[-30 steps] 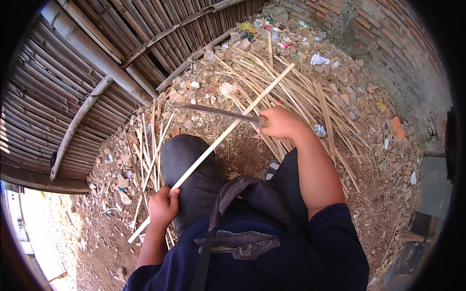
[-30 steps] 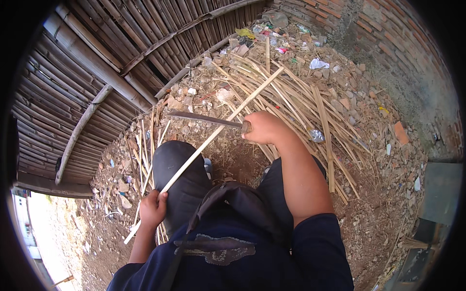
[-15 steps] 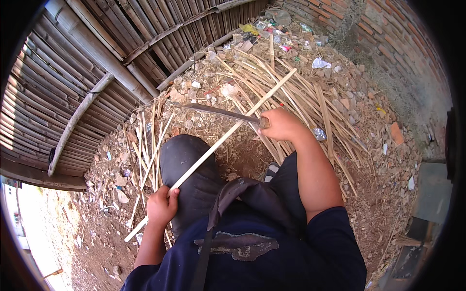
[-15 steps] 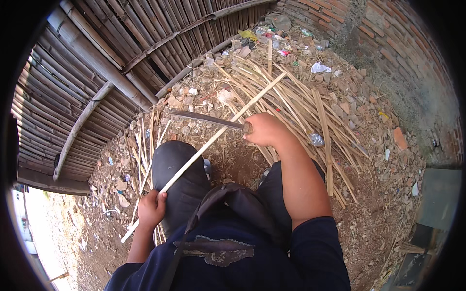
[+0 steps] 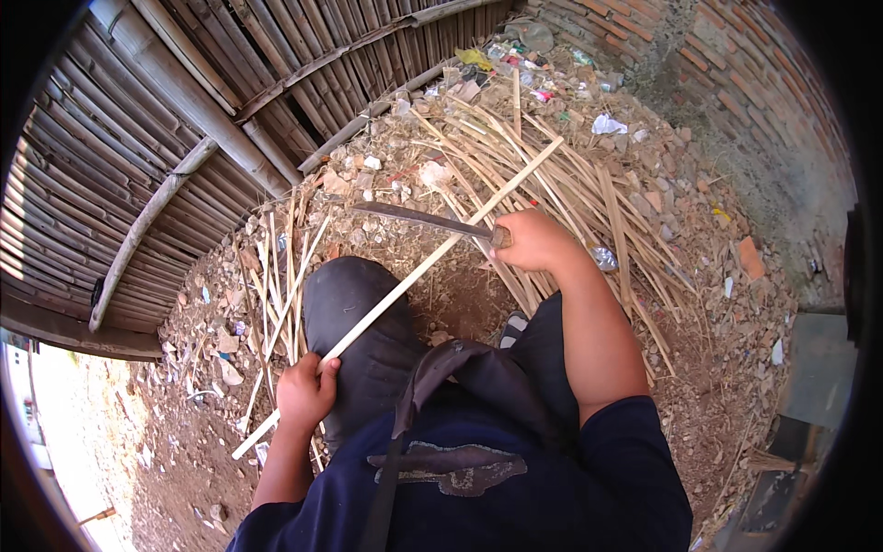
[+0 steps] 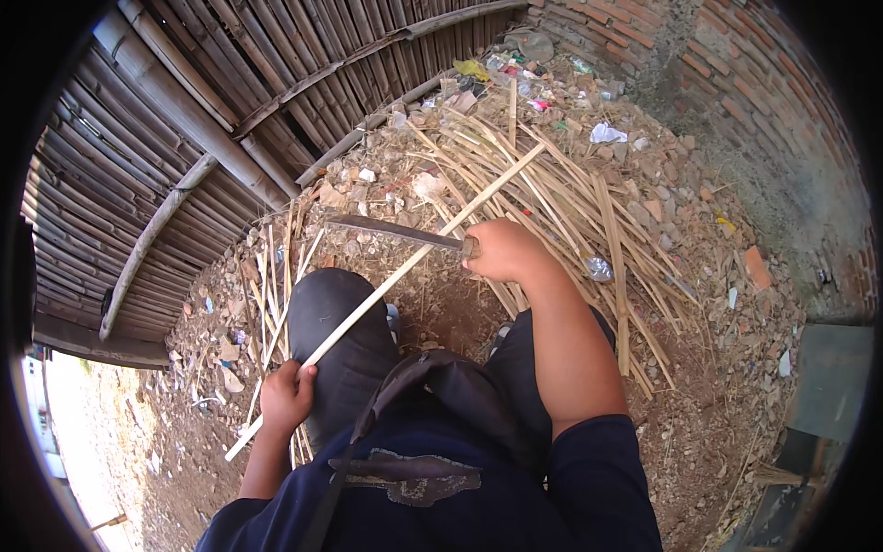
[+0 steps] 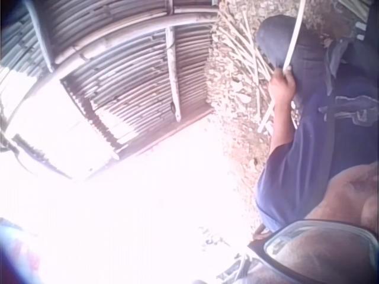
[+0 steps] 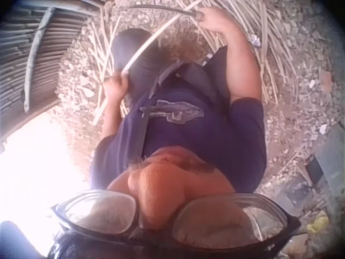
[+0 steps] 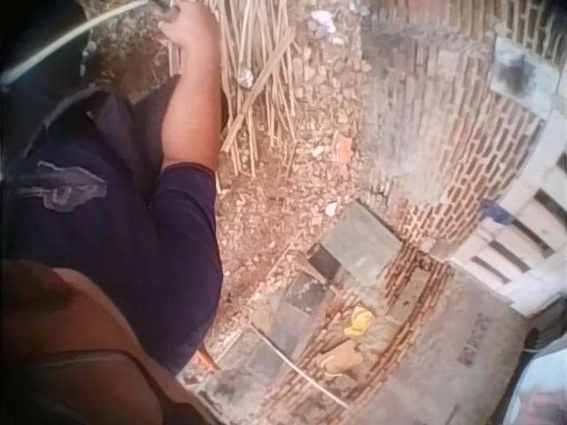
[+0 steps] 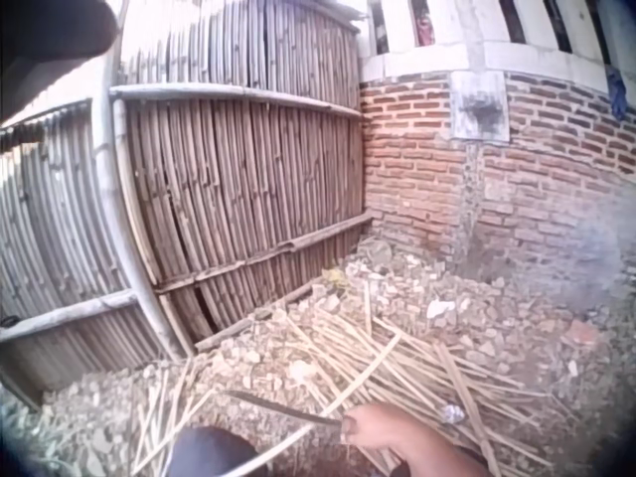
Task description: The person uses a machete to shave thin layers from a strip of bamboo while holding it in their hand. They repeat this action on multiple pieces, periodically setting some down and picking up new ones from a pile on the ground.
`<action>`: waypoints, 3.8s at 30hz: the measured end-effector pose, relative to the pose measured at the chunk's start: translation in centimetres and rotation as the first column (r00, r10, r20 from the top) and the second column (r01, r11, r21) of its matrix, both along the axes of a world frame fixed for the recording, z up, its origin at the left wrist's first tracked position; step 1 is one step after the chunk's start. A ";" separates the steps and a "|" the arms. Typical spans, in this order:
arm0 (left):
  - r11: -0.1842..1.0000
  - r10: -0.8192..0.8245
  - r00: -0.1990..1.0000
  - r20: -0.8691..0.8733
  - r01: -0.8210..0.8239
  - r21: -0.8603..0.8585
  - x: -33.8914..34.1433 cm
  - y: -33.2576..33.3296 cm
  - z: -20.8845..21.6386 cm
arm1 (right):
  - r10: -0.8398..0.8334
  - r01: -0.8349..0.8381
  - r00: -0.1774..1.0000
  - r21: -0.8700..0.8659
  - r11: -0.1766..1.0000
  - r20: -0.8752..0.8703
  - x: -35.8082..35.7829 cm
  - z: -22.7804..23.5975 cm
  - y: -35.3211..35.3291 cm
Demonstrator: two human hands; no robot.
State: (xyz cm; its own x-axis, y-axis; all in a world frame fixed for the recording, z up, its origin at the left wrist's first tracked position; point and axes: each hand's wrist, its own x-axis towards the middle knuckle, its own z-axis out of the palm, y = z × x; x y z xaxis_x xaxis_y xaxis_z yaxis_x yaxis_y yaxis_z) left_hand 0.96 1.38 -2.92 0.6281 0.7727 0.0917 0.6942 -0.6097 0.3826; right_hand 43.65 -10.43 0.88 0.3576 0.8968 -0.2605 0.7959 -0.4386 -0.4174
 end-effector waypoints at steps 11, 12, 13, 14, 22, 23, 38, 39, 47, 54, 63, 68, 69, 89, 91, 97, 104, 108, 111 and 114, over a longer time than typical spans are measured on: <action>1.000 0.010 1.000 -0.018 -0.011 -0.022 -0.1 0.2 -0.2 | 0.005 -0.005 1.000 0.010 1.000 0.013 -0.7 0.8 -0.2; 1.000 0.008 1.000 -0.018 -0.009 -0.022 -0.2 0.2 -0.2 | 0.007 -0.007 1.000 0.010 1.000 0.012 -0.8 0.8 -0.1; 1.000 0.006 1.000 -0.018 -0.006 -0.023 -0.2 0.1 -0.2 | 0.012 -0.012 1.000 -0.002 1.000 0.016 -0.8 0.9 0.0; 1.000 0.007 1.000 -0.018 -0.008 -0.022 -0.2 0.1 -0.2 | 0.018 -0.017 1.000 -0.014 1.000 0.020 -0.8 0.9 0.1; 1.000 0.011 1.000 -0.015 -0.012 -0.015 -0.1 0.1 -0.2 | 0.012 -0.012 1.000 -0.015 1.000 0.005 -0.8 0.5 0.1; 1.000 0.011 1.000 -0.015 -0.011 -0.014 -0.1 0.1 -0.1 | 0.006 -0.006 1.000 -0.016 1.000 0.003 -0.8 0.6 0.1; 1.000 0.009 1.000 -0.007 -0.009 -0.017 0.0 0.1 -0.1 | 0.018 -0.021 0.998 0.056 0.998 0.053 -0.6 -0.4 -0.1; 1.000 0.008 1.000 -0.006 -0.009 -0.016 0.0 0.1 -0.1 | 0.019 -0.022 0.998 0.055 0.998 0.052 -0.6 -0.3 0.0; 1.000 0.009 1.000 -0.001 -0.009 -0.003 -0.1 0.0 0.0 | 0.000 -0.001 0.999 0.013 1.000 0.048 -1.0 0.5 0.0; 1.000 0.017 1.000 -0.015 -0.018 -0.009 0.0 0.1 -0.2 | -0.011 0.012 0.998 -0.007 1.000 0.059 -0.9 0.3 0.1; 1.000 0.021 1.000 -0.011 -0.021 -0.003 0.1 0.0 -0.2 | -0.044 0.042 0.997 0.038 0.998 0.061 -0.7 0.7 -0.3; 1.000 0.014 1.000 0.004 -0.014 -0.017 0.0 0.0 -0.1 | -0.020 0.020 0.997 0.000 1.000 0.081 -1.6 1.7 -0.3; 1.000 0.013 1.000 0.007 -0.013 -0.018 0.1 0.0 -0.1 | -0.023 0.023 0.997 0.001 1.000 0.080 -1.5 1.6 -0.2; 1.000 0.003 1.000 0.005 -0.003 0.004 0.0 0.1 -0.2 | 0.030 -0.035 0.997 0.074 0.997 0.065 -0.8 -0.1 -0.3; 1.000 0.002 1.000 0.008 -0.002 0.001 0.0 0.1 -0.2 | 0.028 -0.033 0.998 0.081 0.996 0.059 -0.8 -0.1 -0.3; 1.000 0.000 1.000 0.010 0.000 -0.013 0.0 0.2 -0.2 | 0.040 -0.043 0.998 0.072 0.997 0.042 -0.7 -0.2 -0.2; 1.000 0.005 1.000 -0.002 -0.005 -0.004 0.0 0.2 -0.4 | 0.029 -0.030 0.999 0.057 0.998 0.024 -0.8 0.0 -0.2; 1.000 0.009 1.000 -0.004 -0.009 0.006 0.0 0.1 -0.4 | 0.034 -0.035 0.999 0.046 0.998 0.022 -0.7 0.0 -0.2; 1.000 0.014 1.000 -0.010 -0.014 0.007 0.0 0.1 -0.5 | 0.051 -0.053 0.998 0.052 0.997 0.035 -0.6 -0.4 -0.2; 1.000 0.023 1.000 -0.017 -0.023 0.005 0.1 0.0 -0.2 | 0.053 -0.055 0.998 0.061 0.997 0.026 -0.7 -0.3 -0.1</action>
